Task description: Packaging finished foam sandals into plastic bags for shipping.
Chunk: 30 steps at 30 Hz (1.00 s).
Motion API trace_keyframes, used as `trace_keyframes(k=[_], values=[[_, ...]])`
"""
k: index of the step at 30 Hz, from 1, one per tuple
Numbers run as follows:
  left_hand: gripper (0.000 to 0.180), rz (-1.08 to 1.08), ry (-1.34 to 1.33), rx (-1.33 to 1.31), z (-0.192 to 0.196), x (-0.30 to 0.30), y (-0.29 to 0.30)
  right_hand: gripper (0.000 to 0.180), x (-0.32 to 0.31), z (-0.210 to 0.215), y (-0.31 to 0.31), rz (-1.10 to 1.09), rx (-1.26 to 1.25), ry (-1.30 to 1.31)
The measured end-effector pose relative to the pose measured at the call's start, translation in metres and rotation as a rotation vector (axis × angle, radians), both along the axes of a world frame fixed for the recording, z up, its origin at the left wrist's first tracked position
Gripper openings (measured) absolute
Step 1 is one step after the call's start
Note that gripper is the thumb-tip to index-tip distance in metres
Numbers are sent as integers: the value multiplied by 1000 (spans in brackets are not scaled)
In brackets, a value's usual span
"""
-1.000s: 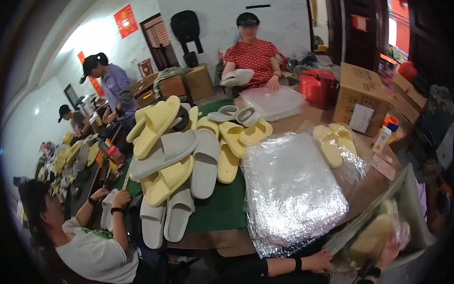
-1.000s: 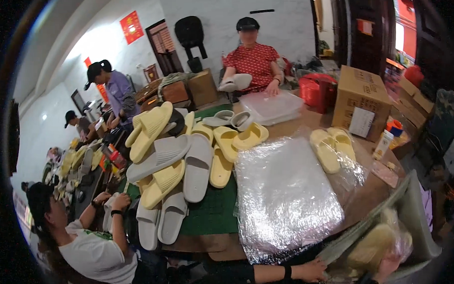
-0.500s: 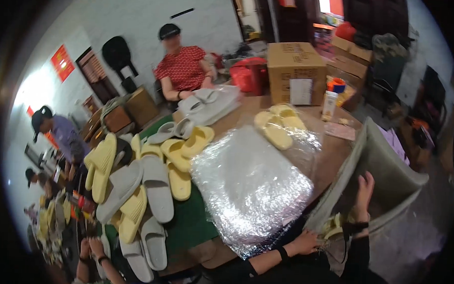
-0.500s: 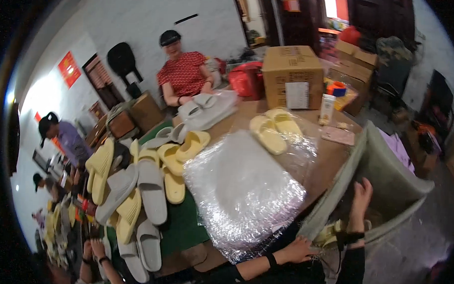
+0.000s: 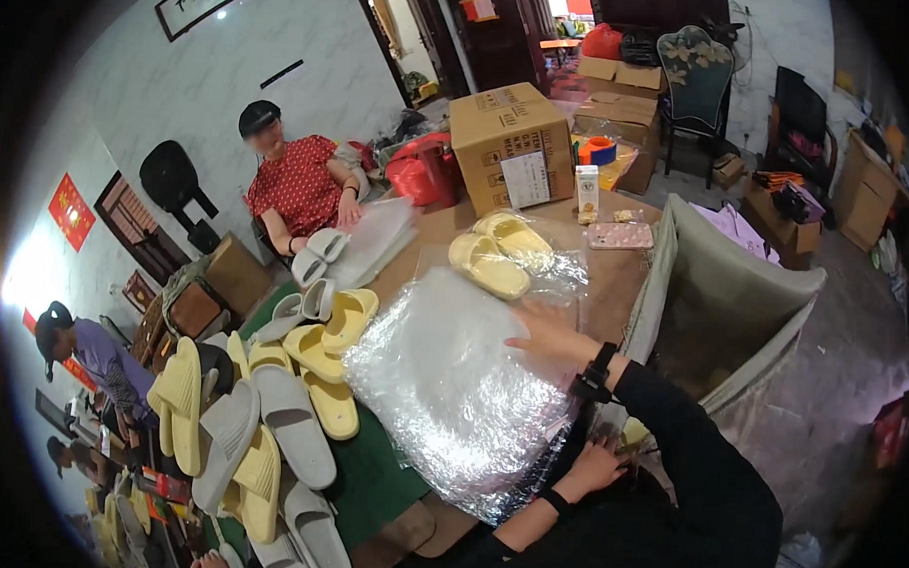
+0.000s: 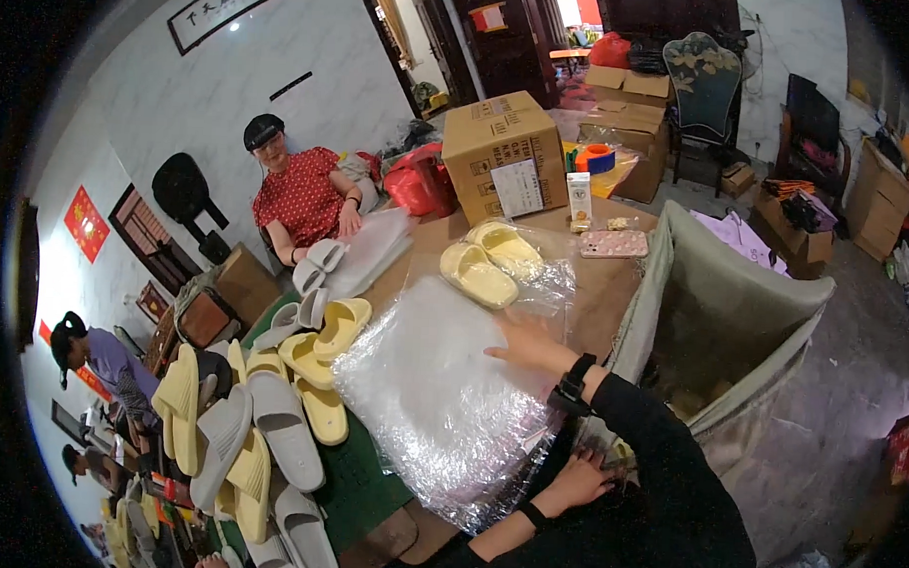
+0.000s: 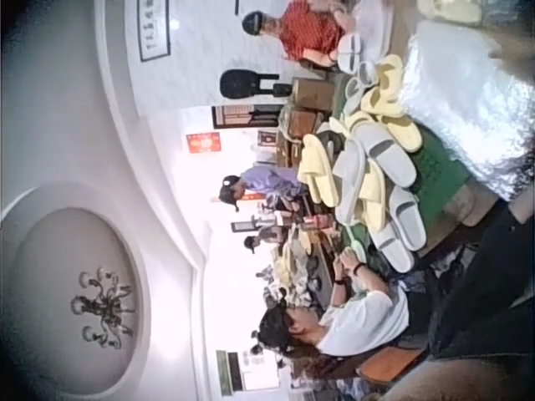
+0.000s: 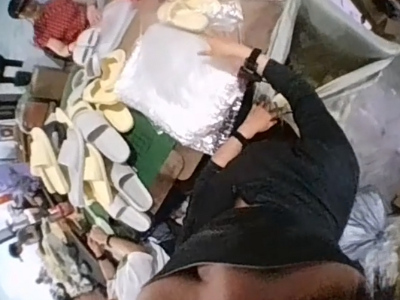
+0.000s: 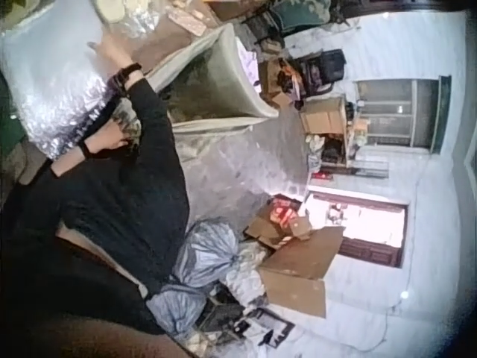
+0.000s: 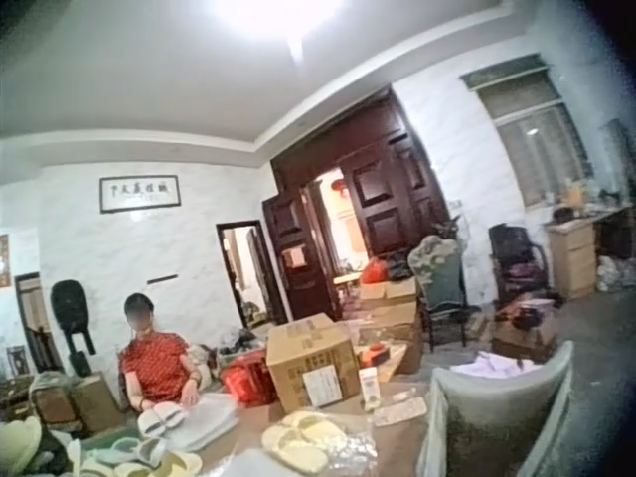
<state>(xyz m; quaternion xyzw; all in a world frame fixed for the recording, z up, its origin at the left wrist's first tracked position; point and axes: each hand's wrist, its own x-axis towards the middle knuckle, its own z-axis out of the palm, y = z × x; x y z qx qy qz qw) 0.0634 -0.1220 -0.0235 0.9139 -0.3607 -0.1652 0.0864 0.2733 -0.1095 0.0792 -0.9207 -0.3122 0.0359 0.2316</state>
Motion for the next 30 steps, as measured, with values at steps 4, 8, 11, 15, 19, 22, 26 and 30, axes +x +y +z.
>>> trace_keyframes(k=[4,8,11,15,19,22,26,30], values=[[50,-72,-25,-21,25,-11,9,69,38,22,-15,-154,108,202],[51,-63,-38,-329,60,-24,43,71,73,-14,-12,-604,297,-212],[49,136,-19,-325,139,-24,59,72,113,-64,-32,-1127,400,-353],[48,515,-316,-197,152,-23,83,60,135,-78,-53,-802,876,148],[49,765,-393,108,112,-24,112,51,111,-36,-19,-698,752,66],[53,756,-299,158,96,-27,118,57,96,-1,5,-1148,639,21],[53,720,-310,139,90,-24,116,87,113,-15,-19,-1149,780,-167],[54,733,-266,114,84,-21,115,47,131,-16,-34,-940,772,224]])
